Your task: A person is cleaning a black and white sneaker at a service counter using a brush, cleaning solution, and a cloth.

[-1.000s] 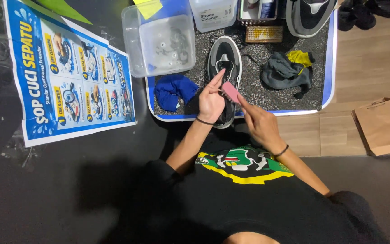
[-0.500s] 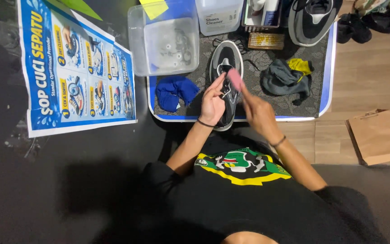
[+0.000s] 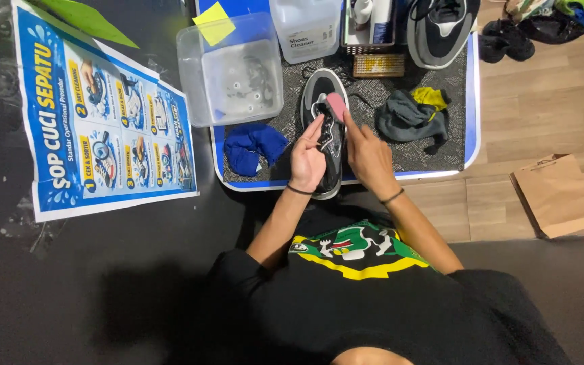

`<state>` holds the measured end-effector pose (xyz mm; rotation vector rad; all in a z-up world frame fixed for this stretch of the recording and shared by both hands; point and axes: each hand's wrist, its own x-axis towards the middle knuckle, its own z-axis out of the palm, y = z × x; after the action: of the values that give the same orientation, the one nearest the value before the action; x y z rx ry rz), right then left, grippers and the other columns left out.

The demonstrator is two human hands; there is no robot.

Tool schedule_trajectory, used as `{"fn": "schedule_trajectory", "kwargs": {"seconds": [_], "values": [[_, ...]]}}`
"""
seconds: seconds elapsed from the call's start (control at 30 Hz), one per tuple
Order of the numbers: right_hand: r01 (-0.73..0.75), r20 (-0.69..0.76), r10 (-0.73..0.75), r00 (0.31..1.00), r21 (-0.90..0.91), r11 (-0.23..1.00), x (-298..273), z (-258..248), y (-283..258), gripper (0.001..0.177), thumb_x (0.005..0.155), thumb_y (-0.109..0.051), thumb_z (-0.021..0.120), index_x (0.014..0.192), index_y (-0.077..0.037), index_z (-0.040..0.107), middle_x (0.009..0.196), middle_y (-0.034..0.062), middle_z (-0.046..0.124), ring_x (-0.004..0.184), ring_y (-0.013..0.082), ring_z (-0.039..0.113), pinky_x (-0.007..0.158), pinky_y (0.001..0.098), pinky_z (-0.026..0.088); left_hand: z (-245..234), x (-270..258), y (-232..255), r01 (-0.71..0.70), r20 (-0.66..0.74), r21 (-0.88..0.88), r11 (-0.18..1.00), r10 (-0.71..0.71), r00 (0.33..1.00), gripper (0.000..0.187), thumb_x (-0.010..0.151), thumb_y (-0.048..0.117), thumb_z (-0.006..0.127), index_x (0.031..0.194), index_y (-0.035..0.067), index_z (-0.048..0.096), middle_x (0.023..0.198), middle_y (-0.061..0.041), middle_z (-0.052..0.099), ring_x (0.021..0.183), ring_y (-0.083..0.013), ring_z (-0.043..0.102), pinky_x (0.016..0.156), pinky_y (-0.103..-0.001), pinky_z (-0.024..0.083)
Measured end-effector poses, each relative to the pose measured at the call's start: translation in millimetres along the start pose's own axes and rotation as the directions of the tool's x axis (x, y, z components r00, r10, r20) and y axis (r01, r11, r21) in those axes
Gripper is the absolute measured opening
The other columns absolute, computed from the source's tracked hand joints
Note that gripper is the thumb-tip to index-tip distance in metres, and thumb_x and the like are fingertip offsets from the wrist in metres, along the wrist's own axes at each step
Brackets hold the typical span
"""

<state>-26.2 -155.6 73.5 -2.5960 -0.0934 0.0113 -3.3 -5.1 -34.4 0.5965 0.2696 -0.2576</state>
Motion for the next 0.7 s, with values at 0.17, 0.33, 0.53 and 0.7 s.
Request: {"fn": "schedule_trajectory", "kwargs": {"seconds": [0.17, 0.33, 0.53, 0.7], "values": [[0.078, 0.052, -0.082, 0.995, 0.063, 0.995, -12.2, -2.4, 3.5, 0.051, 0.103, -0.016, 0.049, 0.154, -0.018, 0.051, 0.087, 0.0176, 0.063, 0.067, 0.0518, 0.068, 0.056, 0.0603, 0.052, 5.5, -3.5, 1.9, 0.004, 0.000, -0.076, 0.997, -0.004, 1.000, 0.076, 0.078, 0.010, 0.043, 0.153, -0.003, 0.043, 0.156, -0.020, 0.044, 0.121, -0.0285, 0.053, 0.107, -0.044, 0.046], [0.126, 0.120, -0.132, 0.984, 0.052, 0.991, -62.0, -12.3, -4.3, 0.054, 0.100, -0.016, 0.052, 0.153, -0.025, 0.052, 0.081, 0.0112, 0.061, 0.064, 0.0441, 0.069, 0.055, 0.0528, 0.056, 6.6, -4.4, 8.1, 0.035, 0.034, -0.122, 0.992, -0.031, 0.999, 0.078, 0.077, 0.013, 0.044, 0.154, -0.004, 0.040, 0.156, -0.015, 0.045, 0.100, -0.0169, 0.059, 0.093, -0.031, 0.053], [0.102, 0.036, -0.101, 0.994, -0.026, 0.994, -32.2, -0.3, 11.3, 0.048, 0.103, -0.023, 0.050, 0.150, -0.030, 0.055, 0.081, 0.0098, 0.060, 0.060, 0.0439, 0.066, 0.056, 0.0566, 0.055, 8.4, -3.7, 7.9, 0.014, 0.069, -0.206, 0.978, 0.001, 0.998, 0.078, 0.078, 0.015, 0.043, 0.152, -0.007, 0.042, 0.152, -0.021, 0.046, 0.124, -0.0327, 0.054, 0.109, -0.047, 0.045], [0.056, -0.029, -0.057, 0.998, -0.056, 0.997, 6.2, 0.3, 4.0, 0.049, 0.103, -0.019, 0.049, 0.151, -0.025, 0.056, 0.084, 0.0123, 0.060, 0.059, 0.0479, 0.065, 0.054, 0.0584, 0.053, 11.1, -7.1, 9.0, 0.020, 0.074, -0.215, 0.976, -0.005, 0.997, 0.075, 0.081, 0.017, 0.044, 0.152, -0.005, 0.042, 0.155, -0.019, 0.043, 0.127, -0.0347, 0.053, 0.110, -0.050, 0.045]]}}
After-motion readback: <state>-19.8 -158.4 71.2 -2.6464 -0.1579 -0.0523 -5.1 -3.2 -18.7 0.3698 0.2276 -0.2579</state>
